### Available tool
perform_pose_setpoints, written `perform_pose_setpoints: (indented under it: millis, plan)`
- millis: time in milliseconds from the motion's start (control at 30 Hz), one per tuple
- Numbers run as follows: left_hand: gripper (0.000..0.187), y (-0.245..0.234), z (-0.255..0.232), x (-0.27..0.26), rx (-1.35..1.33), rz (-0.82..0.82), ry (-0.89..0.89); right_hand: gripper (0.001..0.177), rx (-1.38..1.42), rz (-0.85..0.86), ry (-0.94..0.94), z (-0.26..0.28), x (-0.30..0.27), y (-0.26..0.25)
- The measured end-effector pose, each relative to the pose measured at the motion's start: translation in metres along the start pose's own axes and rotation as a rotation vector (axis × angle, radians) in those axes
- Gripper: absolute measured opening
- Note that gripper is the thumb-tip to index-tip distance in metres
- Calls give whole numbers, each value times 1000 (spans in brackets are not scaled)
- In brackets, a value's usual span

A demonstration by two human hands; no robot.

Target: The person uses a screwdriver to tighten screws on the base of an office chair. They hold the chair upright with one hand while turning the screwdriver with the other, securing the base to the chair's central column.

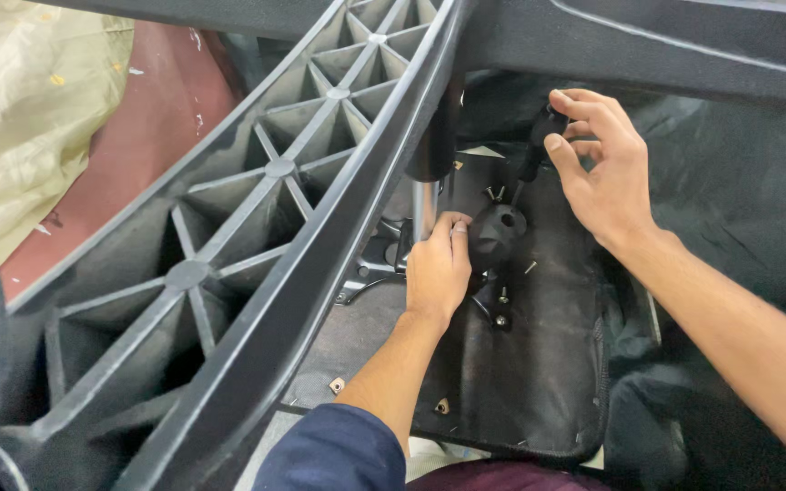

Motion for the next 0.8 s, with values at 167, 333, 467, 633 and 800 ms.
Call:
perform_pose_setpoints:
  millis: [167,333,467,633,800]
  plan:
    - [27,-2,0,0,3,7,-25,38,-31,-46,52,0,7,5]
    - [27,-4,0,-2,7,16,-36,36,-85,-78,-10,-6,4,9]
    - [27,-4,-1,-3,6,6,-16,35,-24,-102,-65,-10,1,6]
    - [26,-3,-2,-2,19,7,-22,36,-21,-93,74,-20,10,1]
    - [26,-3,-1,-2,8,15,-24,42,-259,-43,116,-21,10,-7]
Point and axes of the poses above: each hand's wrist, its own x-axis towards the middle knuckle, its own y-axis out of the palm, z = x × y, the point moved 1 cm from there along x, towards the middle knuckle, and after that the axes turned 11 degrees about -y, right-handed, at the moved point
